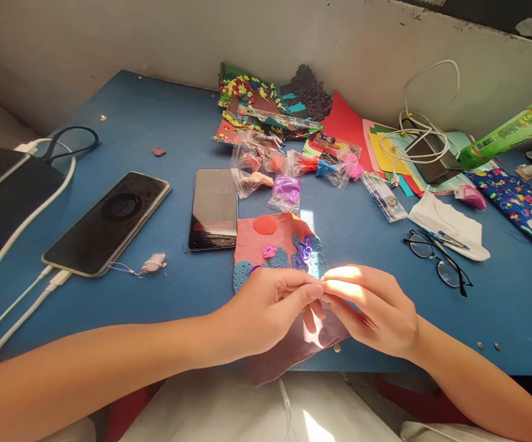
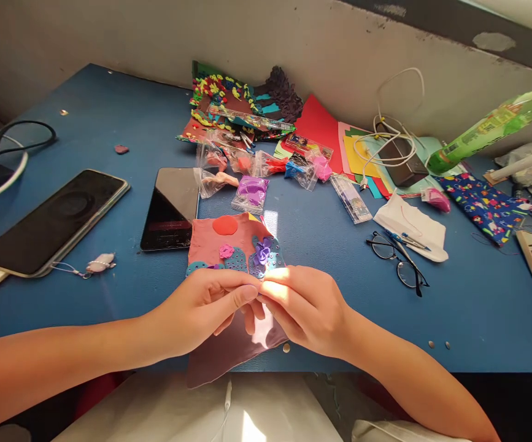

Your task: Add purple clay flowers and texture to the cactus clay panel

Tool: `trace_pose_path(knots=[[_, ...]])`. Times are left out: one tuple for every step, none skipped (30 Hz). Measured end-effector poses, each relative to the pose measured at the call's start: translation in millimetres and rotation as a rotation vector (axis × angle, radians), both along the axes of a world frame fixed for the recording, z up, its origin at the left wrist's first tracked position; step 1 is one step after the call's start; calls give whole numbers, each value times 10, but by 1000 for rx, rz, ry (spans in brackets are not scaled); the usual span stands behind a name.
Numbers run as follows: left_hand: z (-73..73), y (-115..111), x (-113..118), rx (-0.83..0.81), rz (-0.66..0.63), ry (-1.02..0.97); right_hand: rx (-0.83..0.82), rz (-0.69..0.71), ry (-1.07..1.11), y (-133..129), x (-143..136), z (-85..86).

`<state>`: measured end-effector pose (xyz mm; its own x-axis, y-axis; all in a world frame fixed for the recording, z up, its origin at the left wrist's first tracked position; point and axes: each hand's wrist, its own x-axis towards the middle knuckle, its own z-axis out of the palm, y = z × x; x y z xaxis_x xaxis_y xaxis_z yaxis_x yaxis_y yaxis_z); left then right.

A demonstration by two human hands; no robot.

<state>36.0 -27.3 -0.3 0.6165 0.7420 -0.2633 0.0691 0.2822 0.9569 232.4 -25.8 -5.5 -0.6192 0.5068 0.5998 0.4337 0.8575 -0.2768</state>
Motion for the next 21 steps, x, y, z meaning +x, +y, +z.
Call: trace_pose_path(knots=[[5, 10, 1, -3, 25, -25, -35, -5, 34, -9, -1, -4], [7, 24, 1, -7, 56, -44, -74, -4, 97, -13, 3, -7], [8, 41, 1, -8, 94, -56, -119, 3, 168, -12, 12, -6], [6, 57, 1, -10, 119, -50, -163, 8, 238, -7, 25, -1], [2, 71, 0, -15, 122, -32, -190, 7, 289, 3, 40, 8], [-2, 79, -1, -21, 108, -16, -200, -7, 279, 16, 55, 19], [-7, 81, -2, -24, 79, -3, -171, -32, 242, 32, 66, 32], [-11, 76, -3, -19, 48, 7, -127, -55, 181, 48, 73, 42], [-12, 64, -3, -3, 17, 18, -77, -82, 124, 65, 75, 48], [-11, 50, -3, 24, -12, 38, -24, -103, 88, 81, 73, 48], [-6, 34, -3, 61, -37, 68, 17, -122, 69, 95, 68, 41], [1, 20, -4, 99, -64, 106, 45, -144, 67, 106, 63, 30], [11, 10, -5, 133, -89, 146, 64, -162, 76, 114, 59, 14], [21, 4, -6, 166, -111, 186, 79, -182, 93, 118, 58, -2], [30, 1, -7, 198, -132, 220, 90, -204, 106, 119, 59, -16], [36, 0, -8, 231, -155, 249, 92, -221, 112, 118, 63, -28], [38, 1, -9, 269, -174, 273, 89, -236, 115, 114, 69, -36], [34, 2, -10, 312, -193, 294, 83, -240, 110, 110, 76, -40], [24, 2, -11, 356, -210, 311, 76, -238, 96, 105, 84, -42], [8, 0, -11, 401, -224, 322, 71, -231, 77, 101, 90, -42], [-13, -4, -10, 448, -230, 325, 70, -221, 60, 98, 96, -41]])
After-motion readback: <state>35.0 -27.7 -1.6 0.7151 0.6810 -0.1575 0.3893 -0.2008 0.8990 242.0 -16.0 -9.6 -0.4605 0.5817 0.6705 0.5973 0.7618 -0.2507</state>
